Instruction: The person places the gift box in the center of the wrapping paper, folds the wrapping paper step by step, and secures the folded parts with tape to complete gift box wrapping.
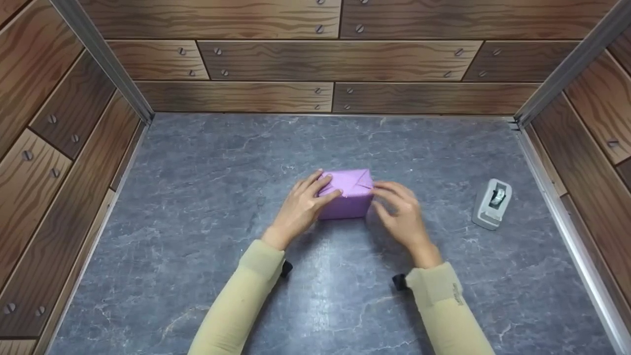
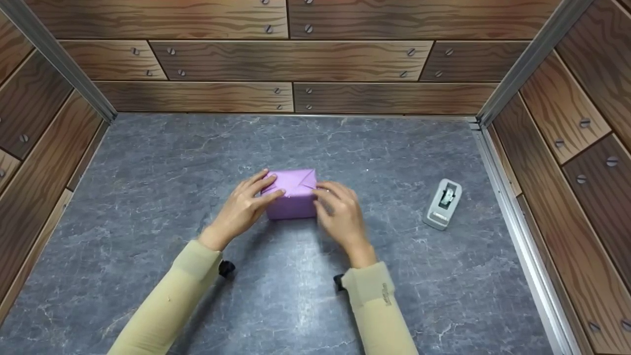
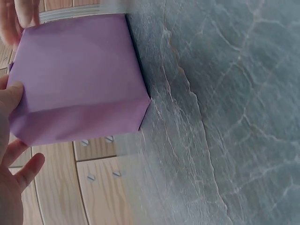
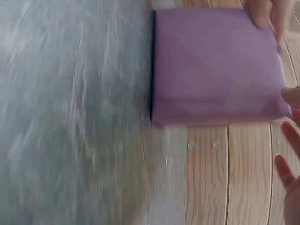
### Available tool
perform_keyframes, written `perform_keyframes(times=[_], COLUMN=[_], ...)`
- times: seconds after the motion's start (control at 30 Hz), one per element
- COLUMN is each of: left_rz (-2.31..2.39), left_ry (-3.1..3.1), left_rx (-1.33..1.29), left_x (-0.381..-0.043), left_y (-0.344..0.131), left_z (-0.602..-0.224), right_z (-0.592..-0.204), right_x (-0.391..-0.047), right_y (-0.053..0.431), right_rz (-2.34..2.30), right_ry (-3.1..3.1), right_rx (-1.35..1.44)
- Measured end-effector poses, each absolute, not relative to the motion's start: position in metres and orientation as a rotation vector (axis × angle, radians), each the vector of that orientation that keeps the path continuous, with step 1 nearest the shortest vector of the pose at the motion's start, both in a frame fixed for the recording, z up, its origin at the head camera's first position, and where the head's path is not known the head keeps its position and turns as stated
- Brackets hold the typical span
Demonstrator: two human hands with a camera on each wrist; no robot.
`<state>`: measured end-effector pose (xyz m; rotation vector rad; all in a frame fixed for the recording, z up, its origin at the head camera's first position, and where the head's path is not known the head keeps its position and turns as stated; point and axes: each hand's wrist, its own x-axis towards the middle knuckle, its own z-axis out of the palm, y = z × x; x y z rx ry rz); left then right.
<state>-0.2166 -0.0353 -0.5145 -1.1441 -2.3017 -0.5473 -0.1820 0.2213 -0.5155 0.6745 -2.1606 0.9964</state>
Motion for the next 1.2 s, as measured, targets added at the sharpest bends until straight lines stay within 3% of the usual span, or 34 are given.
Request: perform_keyframes(times=[0.43, 0.77, 1.2], left_rz=[-0.569, -0.596, -0.592], left_ry=[-2.301, -2.285, -2.291], left_rx=[-1.116, -1.111, -1.094], left_x=[-0.216, -0.216, -0.217], left_y=[-0.037, -0.035, -0.032], left_z=[-0.515, -0.514, -0.512], right_z=[-0.523, -0.522, -0.534], right_x=[-0.139, -0.133, -0.139], right_y=[0.33, 0.387, 0.418], right_rz=[0.939, 0.917, 1.006], right_ry=[-2.278, -2.311, -2.612], right_rx=[-0.217, -0.876, -1.136])
